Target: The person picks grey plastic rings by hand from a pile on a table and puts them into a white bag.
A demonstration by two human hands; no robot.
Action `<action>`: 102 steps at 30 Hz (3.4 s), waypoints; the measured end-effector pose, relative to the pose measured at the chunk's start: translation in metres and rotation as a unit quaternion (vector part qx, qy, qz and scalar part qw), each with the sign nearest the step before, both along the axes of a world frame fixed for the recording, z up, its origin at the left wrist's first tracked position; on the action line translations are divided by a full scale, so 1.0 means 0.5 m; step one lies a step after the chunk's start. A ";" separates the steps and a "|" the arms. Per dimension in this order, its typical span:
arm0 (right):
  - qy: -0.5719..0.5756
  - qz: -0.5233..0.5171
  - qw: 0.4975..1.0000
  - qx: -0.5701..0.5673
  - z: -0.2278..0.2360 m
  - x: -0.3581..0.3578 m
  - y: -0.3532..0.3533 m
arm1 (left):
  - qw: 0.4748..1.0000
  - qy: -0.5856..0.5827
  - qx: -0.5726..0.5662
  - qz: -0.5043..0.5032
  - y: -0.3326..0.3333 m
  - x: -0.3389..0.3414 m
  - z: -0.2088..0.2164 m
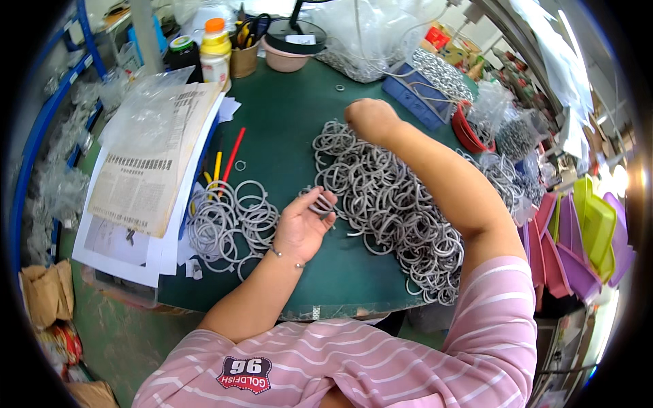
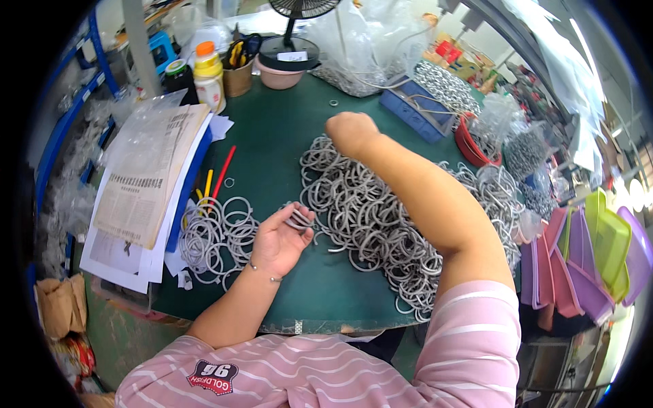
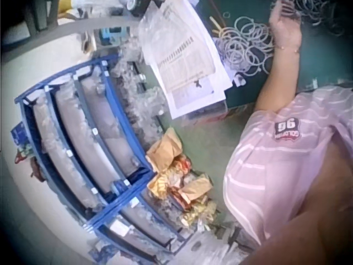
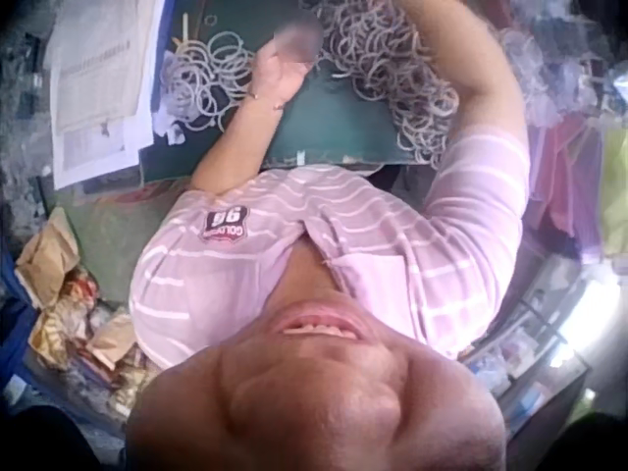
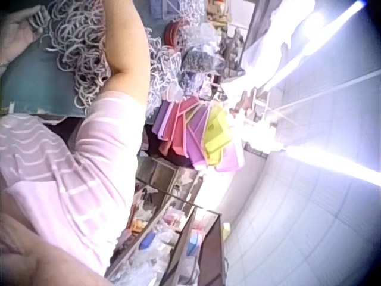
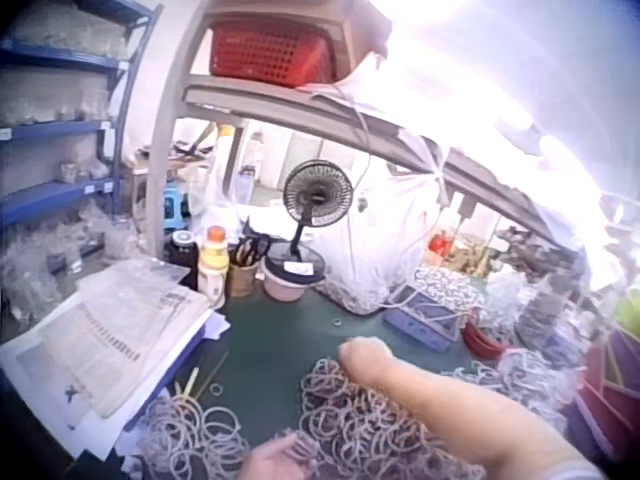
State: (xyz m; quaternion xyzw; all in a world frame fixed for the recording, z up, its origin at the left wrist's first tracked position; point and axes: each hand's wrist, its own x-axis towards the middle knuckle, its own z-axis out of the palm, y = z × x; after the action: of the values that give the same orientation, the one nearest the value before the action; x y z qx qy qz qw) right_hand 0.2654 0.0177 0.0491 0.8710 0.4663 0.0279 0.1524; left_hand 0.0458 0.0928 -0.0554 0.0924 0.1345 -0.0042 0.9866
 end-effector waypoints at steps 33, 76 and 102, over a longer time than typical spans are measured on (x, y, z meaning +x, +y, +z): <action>-0.075 0.143 0.962 0.221 -0.017 -0.045 -0.077 | 0.998 -0.036 0.025 -0.035 -0.006 0.003 -0.024; 0.096 0.127 0.965 0.206 -0.032 -0.076 -0.004 | 0.978 0.063 0.190 0.055 -0.018 0.025 -0.022; 0.022 0.307 0.924 0.227 0.041 -0.007 -0.099 | 0.715 0.145 0.682 0.055 0.074 0.172 0.013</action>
State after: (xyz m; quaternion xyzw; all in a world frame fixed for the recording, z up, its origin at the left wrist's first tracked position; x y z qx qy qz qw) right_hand 0.2618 -0.0317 0.0694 0.6969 0.6952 0.1589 -0.0760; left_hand 0.1319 0.1299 -0.0488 0.7307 0.2475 0.1292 0.6230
